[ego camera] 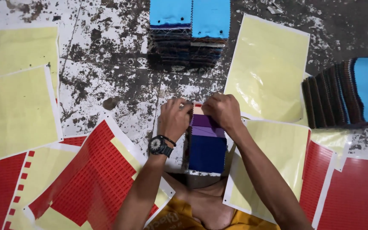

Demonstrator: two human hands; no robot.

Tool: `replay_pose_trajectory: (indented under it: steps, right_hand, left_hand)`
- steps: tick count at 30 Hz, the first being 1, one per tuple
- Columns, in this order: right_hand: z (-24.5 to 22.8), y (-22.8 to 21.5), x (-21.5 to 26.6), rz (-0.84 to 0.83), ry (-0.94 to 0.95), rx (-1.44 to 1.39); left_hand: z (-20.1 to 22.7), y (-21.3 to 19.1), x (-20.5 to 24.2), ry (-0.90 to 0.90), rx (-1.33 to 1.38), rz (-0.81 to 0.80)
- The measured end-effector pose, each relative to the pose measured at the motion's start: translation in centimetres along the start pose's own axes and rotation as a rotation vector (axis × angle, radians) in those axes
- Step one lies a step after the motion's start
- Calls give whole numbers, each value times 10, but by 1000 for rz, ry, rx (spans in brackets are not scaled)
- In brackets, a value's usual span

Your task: A person is sitting on the floor, peeling small red adhesive labels from a sheet and applying them to the edges of various colored fabric swatches before stacking them.

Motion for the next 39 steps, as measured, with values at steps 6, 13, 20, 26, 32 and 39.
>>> replay_pose_trajectory:
  steps: [6, 13, 20, 26, 32, 39]
  right_hand:
    - [-16, -15, 7, 44, -78, 63]
    - [-53, -65, -36, -316, 577, -524]
    - [-44, -50, -27, -354, 735, -604]
    - [-30, -31, -13, -362, 679, -492]
    - [-30, -23, -22, -417, 767, -380]
    - [-16, 12, -3, -470, 816, -189]
  left_hand:
    - [17, -36, -12, -503, 556, 224]
    - [22, -19, -21, -781, 1206, 211]
    - [24, -5, -22, -730, 1211, 204]
    - [30, -23, -28, -538, 980, 152]
    - [7, -14, -13, -280, 446, 112]
    - [3, 22, -3, 158, -166, 50]
Point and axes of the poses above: each hand's wrist, its own x-axis away from the middle knuckle, its own y-axis out of the palm, z = x × y, the point moved 1 cm from there along -x, towards the middle knuckle, and after that the axes turned 13 degrees about z, right-handed, at the moved point
